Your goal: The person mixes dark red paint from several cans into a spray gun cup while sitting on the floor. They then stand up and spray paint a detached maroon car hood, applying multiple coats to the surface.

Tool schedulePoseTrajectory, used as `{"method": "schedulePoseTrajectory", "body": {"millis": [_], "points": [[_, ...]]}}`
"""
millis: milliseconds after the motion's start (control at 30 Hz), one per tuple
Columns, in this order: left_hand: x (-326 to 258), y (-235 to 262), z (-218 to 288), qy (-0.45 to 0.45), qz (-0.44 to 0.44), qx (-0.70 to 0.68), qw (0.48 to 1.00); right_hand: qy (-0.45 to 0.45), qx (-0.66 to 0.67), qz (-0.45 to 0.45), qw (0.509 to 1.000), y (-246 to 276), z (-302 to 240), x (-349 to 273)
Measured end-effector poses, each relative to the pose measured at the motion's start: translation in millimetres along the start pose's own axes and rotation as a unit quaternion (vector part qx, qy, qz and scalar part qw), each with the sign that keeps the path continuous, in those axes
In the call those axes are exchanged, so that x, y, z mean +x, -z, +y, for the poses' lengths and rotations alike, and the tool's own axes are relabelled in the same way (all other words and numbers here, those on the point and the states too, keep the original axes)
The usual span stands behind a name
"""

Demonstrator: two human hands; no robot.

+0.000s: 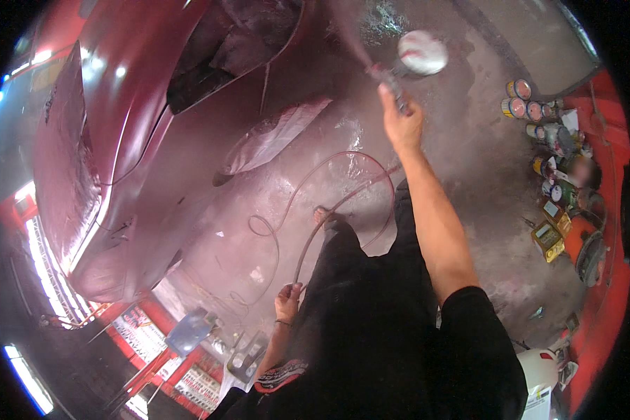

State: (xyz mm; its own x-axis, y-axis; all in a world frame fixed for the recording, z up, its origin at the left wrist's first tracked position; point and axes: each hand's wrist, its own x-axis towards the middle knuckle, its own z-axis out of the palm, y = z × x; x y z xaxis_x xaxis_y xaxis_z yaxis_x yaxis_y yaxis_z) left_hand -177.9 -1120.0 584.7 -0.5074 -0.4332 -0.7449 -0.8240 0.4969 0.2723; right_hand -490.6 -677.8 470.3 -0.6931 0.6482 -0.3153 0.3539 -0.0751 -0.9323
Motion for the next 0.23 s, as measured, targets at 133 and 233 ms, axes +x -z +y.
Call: {"method": "schedulePoseTrajectory", "body": {"millis": [133, 233], "points": [[-25.1, -24.8, 36.4, 0.049, 0.02, 0.068, 0.996, -0.02, -0.075, -0.219, 0.973, 22.7, 76.2, -13.4], [-24.3, -35.8, 34.3, 0.034, 0.028, 0.089, 0.995, 0.008, -0.033, -0.342, 0.939, 47.6, 105.6, 1.9]]}}
